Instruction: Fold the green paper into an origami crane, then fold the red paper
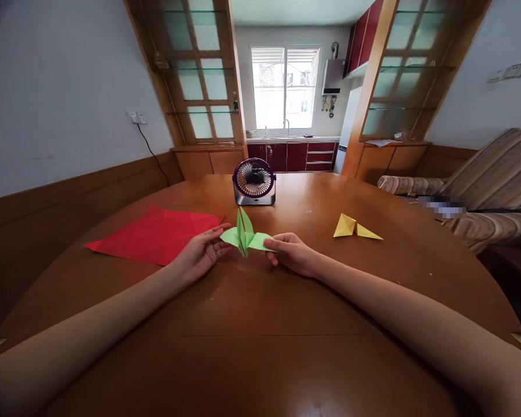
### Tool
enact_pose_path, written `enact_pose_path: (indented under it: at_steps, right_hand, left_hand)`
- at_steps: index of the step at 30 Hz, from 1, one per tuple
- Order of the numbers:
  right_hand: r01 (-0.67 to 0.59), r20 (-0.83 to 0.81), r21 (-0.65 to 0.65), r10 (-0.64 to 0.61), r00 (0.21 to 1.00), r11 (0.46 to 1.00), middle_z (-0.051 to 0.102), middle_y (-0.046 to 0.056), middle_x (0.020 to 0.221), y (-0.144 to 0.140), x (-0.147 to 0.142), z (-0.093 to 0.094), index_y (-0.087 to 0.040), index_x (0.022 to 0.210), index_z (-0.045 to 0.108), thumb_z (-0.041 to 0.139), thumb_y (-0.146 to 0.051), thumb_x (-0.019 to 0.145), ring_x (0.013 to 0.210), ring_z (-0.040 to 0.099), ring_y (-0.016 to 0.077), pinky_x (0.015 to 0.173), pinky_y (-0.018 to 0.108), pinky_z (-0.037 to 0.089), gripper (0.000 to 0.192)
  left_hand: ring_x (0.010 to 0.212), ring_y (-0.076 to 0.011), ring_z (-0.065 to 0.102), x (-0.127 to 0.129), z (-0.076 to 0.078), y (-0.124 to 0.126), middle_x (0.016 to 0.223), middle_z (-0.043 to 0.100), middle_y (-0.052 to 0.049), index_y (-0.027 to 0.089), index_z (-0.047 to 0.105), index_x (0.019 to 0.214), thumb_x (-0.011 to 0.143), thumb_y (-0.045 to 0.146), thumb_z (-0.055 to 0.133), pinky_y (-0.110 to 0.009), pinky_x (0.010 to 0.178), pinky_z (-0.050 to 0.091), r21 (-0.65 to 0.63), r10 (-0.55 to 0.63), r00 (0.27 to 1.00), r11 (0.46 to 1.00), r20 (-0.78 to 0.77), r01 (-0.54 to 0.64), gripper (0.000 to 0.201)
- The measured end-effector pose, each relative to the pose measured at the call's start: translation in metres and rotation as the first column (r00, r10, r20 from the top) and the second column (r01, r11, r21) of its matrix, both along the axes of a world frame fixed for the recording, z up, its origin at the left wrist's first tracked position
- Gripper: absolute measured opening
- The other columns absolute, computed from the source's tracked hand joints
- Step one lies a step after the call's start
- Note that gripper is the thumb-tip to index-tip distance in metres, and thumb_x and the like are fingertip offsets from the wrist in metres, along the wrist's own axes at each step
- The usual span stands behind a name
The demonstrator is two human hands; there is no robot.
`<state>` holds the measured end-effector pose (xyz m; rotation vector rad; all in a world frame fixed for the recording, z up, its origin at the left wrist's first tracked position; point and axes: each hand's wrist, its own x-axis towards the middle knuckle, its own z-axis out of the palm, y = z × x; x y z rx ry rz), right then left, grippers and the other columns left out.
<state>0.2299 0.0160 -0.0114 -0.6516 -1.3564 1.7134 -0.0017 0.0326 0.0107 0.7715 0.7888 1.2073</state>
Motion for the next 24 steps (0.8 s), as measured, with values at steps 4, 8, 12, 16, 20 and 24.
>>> enact_pose_path:
  at_steps: [4, 8, 12, 16, 20, 24]
  right_hand:
    - [-0.021, -0.016, -0.025, 0.021, 1.0, 0.999, 0.062, 0.0, 0.062, 0.0017, 0.0008, -0.0002, -0.012, 0.065, 0.064, 0.08, -0.038, 0.072, 0.051, 0.052, 0.0073, 0.053, 0.023, 0.037, 0.031]
    - [0.028, 0.004, -0.012, -0.027, 1.0, 1.0, 0.054, -0.003, 0.051, 0.0016, 0.0001, -0.0003, -0.013, 0.058, 0.059, 0.08, -0.038, 0.072, 0.048, 0.046, 0.0064, 0.051, 0.022, 0.033, 0.035]
    - [0.028, 0.054, 0.03, -0.03, 0.998, 0.999, 0.042, -0.008, 0.043, 0.0019, -0.0002, 0.0001, -0.014, 0.057, 0.057, 0.078, -0.044, 0.073, 0.042, 0.036, 0.0054, 0.047, 0.023, 0.024, 0.04]
    - [-0.024, 0.046, 0.088, 0.02, 0.999, 0.996, 0.037, -0.008, 0.041, 0.0033, 0.0008, -0.0005, -0.016, 0.047, 0.045, 0.072, -0.047, 0.079, 0.041, 0.028, 0.005, 0.047, 0.025, 0.019, 0.052]
    - [-0.006, -0.023, 0.096, 0.008, 1.0, 0.995, 0.038, -0.007, 0.043, 0.004, 0.0006, -0.0009, -0.016, 0.049, 0.048, 0.07, -0.049, 0.081, 0.043, 0.035, 0.0065, 0.049, 0.024, 0.025, 0.05]
    - [-0.003, -0.049, 0.068, 0.007, 0.999, 0.998, 0.051, -0.004, 0.05, 0.0035, 0.0002, -0.0012, -0.015, 0.057, 0.058, 0.07, -0.049, 0.08, 0.049, 0.046, 0.0082, 0.055, 0.024, 0.036, 0.044]
  left_hand:
    - [0.061, -0.0155, 0.07, -0.0009, -0.0002, 0.0032, 0.076, 0.071, -0.008, 0.009, 0.062, 0.096, 0.09, 0.003, 0.045, -0.026, 0.059, 0.059, 0.003, 0.081, 0.995, 0.997, 0.063, -0.081, 0.019]
    - [0.06, -0.0154, 0.07, -0.001, -0.0005, 0.0043, 0.075, 0.071, -0.008, 0.01, 0.063, 0.094, 0.088, 0.002, 0.045, -0.025, 0.058, 0.059, -0.002, 0.128, 0.988, 0.992, 0.084, -0.128, 0.02]
    - [0.059, -0.0151, 0.069, -0.0016, -0.0019, 0.006, 0.072, 0.071, -0.007, 0.01, 0.063, 0.091, 0.088, 0.002, 0.045, -0.024, 0.055, 0.057, -0.001, 0.164, 0.982, 0.986, 0.089, -0.164, 0.02]
    - [0.058, -0.015, 0.069, -0.0027, -0.003, 0.0071, 0.069, 0.07, -0.007, 0.01, 0.063, 0.091, 0.089, 0.003, 0.044, -0.022, 0.054, 0.056, -0.003, 0.167, 0.982, 0.986, 0.086, -0.167, 0.02]
    - [0.057, -0.0161, 0.069, -0.0028, -0.0031, 0.0073, 0.068, 0.07, -0.007, 0.011, 0.062, 0.091, 0.089, 0.004, 0.044, -0.025, 0.055, 0.057, 0.002, 0.159, 0.985, 0.987, 0.071, -0.16, 0.02]
    - [0.058, -0.0159, 0.069, -0.0021, -0.0029, 0.0073, 0.07, 0.07, -0.007, 0.011, 0.062, 0.091, 0.09, 0.004, 0.044, -0.026, 0.056, 0.058, -0.008, 0.16, 0.984, 0.987, 0.075, -0.16, 0.019]
